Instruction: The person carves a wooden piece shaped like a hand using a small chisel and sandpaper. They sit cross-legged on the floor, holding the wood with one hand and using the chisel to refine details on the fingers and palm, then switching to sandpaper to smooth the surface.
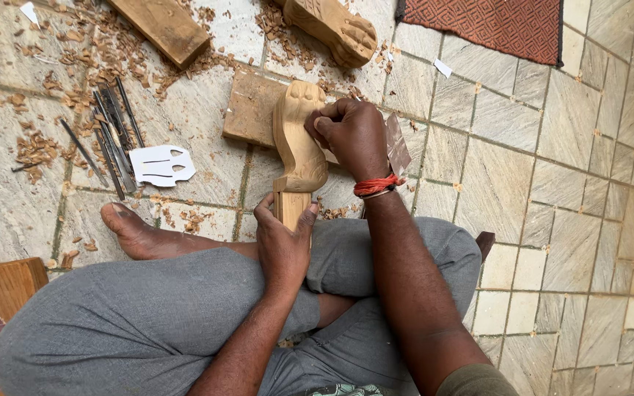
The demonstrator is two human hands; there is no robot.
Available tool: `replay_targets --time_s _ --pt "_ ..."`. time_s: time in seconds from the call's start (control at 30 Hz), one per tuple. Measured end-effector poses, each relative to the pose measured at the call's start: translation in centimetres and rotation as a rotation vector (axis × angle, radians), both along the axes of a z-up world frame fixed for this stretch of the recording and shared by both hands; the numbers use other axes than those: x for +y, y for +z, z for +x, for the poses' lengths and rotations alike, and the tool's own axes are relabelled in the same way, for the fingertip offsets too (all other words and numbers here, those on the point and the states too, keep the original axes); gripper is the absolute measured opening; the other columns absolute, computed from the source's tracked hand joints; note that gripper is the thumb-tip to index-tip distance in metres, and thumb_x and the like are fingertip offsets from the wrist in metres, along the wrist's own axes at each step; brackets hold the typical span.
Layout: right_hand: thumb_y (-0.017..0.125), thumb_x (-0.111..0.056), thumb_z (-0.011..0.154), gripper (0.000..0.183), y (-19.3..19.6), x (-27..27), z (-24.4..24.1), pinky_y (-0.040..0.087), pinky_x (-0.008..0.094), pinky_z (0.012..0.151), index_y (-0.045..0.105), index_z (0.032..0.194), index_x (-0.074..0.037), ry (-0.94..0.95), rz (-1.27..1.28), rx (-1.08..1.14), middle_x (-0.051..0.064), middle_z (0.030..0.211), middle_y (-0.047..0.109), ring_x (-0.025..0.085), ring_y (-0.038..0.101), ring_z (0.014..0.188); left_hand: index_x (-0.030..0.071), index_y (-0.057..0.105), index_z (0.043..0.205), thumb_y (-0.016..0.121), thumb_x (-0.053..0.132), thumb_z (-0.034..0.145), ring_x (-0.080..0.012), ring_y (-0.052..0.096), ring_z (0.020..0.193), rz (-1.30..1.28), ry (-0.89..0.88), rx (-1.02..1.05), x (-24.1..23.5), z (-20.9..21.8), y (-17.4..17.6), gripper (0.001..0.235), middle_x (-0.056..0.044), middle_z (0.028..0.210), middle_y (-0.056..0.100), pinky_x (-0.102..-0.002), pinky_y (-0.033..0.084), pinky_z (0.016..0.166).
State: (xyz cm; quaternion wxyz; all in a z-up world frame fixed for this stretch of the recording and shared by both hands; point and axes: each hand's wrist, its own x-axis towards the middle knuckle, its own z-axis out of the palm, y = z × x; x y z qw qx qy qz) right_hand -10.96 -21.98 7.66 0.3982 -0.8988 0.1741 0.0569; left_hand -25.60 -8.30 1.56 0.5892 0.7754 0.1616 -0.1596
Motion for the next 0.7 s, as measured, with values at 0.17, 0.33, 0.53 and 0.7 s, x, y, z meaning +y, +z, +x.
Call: replay_targets --time_s 0.17,0.33,0.53,0.7 --pt "0.077 -0.006 0.085 0.01 -0.4 -0.1 -0.1 0.056 0.024 0.048 0.079 0.091 0.003 -0.058 0.098 -0.067 0.007 0.069 0.076 0.006 0.069 0.054 -0.005 0.034 0.141 0.071 0.049 0.092 -0.0347 0.064 0.112 0.006 -0.001 -0.012 0.0 0.0 -0.1 0.082 -0.027 0.118 0.058 -0.049 0.054 0.093" --pt "0.075 -0.004 0.085 0.009 -0.5 -0.2 -0.1 0.051 0.025 0.044 0.079 0.089 0.003 0.013 -0.024 -0.027 0.009 0.065 0.074 0.009 0.066 0.05 -0.005 0.034 0.141 0.071 0.051 0.091 -0.0341 0.065 0.11 0.007 -0.011 0.011 0.0 0.2 0.2 0.083 -0.026 0.118 0.058 -0.05 0.054 0.093" --pt "0.078 -0.008 0.088 0.013 -1.4 -0.5 -0.3 0.049 0.027 0.048 0.08 0.089 0.004 -0.033 0.081 -0.072 0.012 0.07 0.076 0.01 0.064 0.054 -0.006 0.034 0.143 0.071 0.052 0.094 -0.0361 0.063 0.114 0.033 -0.008 -0.058 -0.1 0.0 -0.7 0.084 -0.028 0.121 0.056 -0.05 0.053 0.094" --pt "0.079 -0.012 0.085 0.014 -0.9 -0.1 -0.2 0.059 0.027 0.054 0.08 0.095 -0.002 0.003 0.035 -0.136 0.008 0.077 0.079 0.009 0.071 0.06 -0.005 0.033 0.142 0.072 0.052 0.09 -0.0341 0.064 0.113 0.008 -0.009 0.026 0.1 0.2 0.1 0.086 -0.027 0.12 0.057 -0.049 0.054 0.093"
